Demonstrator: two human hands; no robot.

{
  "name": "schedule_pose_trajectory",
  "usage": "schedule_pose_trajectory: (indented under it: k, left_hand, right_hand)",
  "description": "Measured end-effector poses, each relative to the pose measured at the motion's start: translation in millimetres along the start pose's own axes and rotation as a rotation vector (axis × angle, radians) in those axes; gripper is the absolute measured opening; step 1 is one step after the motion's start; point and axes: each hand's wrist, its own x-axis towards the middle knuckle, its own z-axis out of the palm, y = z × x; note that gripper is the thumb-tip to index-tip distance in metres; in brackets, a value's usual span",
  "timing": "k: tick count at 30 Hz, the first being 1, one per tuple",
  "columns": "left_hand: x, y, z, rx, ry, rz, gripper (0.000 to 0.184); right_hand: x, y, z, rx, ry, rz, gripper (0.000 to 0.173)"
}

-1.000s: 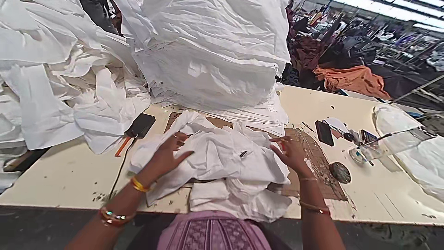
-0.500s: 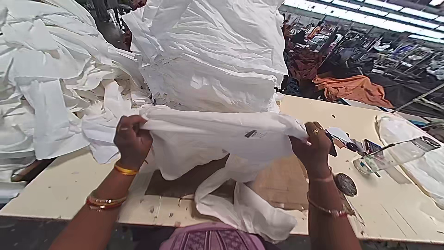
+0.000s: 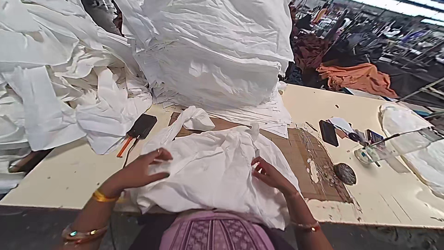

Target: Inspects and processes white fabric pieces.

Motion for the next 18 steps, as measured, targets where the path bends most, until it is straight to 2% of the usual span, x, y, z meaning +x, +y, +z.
schedule_pose_trajectory:
  k: [2, 3, 5, 6, 8, 9, 10, 12, 14, 16, 18]
  left_hand:
    - [35.9, 25.8, 27.1, 0.034, 0.21, -0.089, 0.073]
    - [51.8, 35.8, 43.3, 0.035, 0.189, -0.17, 0.086]
    - [77.3, 47.3, 76.4, 0.053, -0.035, -0.342, 0.105]
    - [85.4, 48.3, 91.4, 0.057, -0.143, -0.362, 0.102]
    - [92.6, 57.3, 102.5, 0.084, -0.238, -0.298, 0.073]
    - [90.7, 65.0, 97.8, 0.097, -0.172, -0.236, 0.056]
    - [87.0, 72.2, 85.8, 0.089, -0.037, -0.162, 0.047]
    - [80.0, 73.6, 48.4, 0.073, 0.33, 0.098, 0.034]
    - [70.2, 65.3, 3.9, 0.092, 0.588, 0.324, 0.027]
    - [50.7, 54.8, -38.8, 0.057, 0.728, 0.37, 0.027]
    - [19.1, 39.9, -70.4, -0.075, 0.725, 0.351, 0.023]
  right_hand:
    - [18.1, -15.6, 15.3, -0.024, 0.012, 0.096, 0.087]
    - [26.0, -26.6, 24.8, -0.017, 0.025, 0.147, 0.091]
    - [39.8, -46.0, 46.4, 0.054, 0.195, 0.236, 0.06]
    - [47.4, -51.3, 53.2, 0.086, 0.294, 0.263, 0.052]
    - [64.7, -49.3, 44.9, 0.1, 0.374, 0.261, 0.054]
    - [72.8, -42.1, 31.7, 0.085, 0.407, 0.226, 0.055]
    - [78.3, -35.6, 11.7, 0.077, 0.477, 0.163, 0.05]
    - [78.7, -34.4, -44.2, 0.148, 0.728, -0.03, 0.032]
    - [56.8, -52.7, -109.7, 0.267, 1.007, -0.245, 0.03]
    - [16.3, -67.0, -166.9, 0.408, 1.13, -0.469, 0.023]
    - [-21.3, -75.6, -193.0, 0.478, 1.103, -0.583, 0.022]
